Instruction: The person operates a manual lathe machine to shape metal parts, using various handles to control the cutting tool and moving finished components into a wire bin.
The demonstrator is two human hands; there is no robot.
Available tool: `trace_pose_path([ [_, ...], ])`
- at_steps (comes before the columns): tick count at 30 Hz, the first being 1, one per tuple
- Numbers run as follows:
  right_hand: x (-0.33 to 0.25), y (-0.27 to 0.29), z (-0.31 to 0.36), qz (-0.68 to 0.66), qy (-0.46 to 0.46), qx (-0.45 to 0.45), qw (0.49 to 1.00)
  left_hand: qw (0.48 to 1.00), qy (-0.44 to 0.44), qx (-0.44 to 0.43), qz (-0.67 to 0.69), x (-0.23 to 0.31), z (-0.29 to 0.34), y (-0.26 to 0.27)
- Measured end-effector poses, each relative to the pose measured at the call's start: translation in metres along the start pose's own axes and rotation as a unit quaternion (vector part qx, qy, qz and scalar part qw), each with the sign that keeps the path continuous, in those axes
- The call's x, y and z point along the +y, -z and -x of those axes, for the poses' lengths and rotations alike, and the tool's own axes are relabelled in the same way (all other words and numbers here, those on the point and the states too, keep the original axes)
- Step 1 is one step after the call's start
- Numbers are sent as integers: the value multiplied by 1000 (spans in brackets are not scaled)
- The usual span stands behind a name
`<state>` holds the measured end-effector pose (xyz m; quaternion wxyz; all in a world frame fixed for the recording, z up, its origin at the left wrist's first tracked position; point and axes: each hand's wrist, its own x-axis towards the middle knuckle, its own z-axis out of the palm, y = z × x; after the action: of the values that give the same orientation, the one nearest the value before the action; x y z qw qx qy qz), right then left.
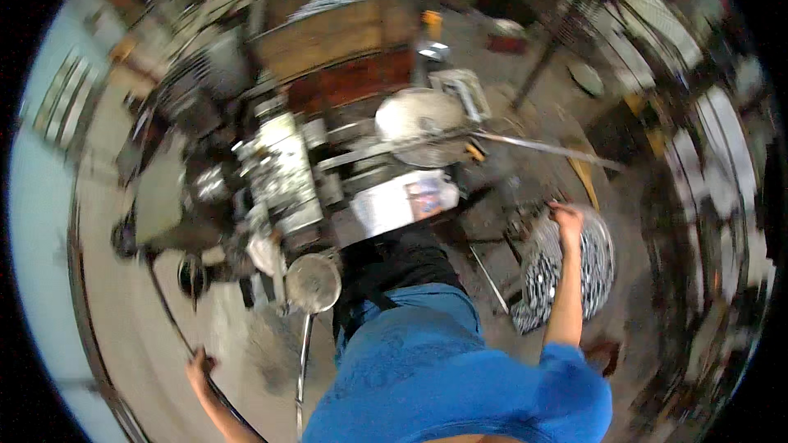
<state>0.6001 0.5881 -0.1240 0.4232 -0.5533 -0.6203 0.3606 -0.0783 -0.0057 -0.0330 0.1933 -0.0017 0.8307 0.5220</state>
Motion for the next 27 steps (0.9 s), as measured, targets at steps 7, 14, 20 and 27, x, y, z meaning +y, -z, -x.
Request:
trace_pose_path([
  [7,-234,-156,-8,-127,153,-358,912,999,-14,0,28,27,21,-20],
  [14,-422,-364,55,13,572,-415,707,970,-66,101,-212,30,44,-19],
  [20,-435,-469,61,325,614,-401,598,910,-98,140,-378,33,77,-21],
  [27,-431,-487,69,275,524,-416,690,899,-88,194,-382,17,83,-19],
])
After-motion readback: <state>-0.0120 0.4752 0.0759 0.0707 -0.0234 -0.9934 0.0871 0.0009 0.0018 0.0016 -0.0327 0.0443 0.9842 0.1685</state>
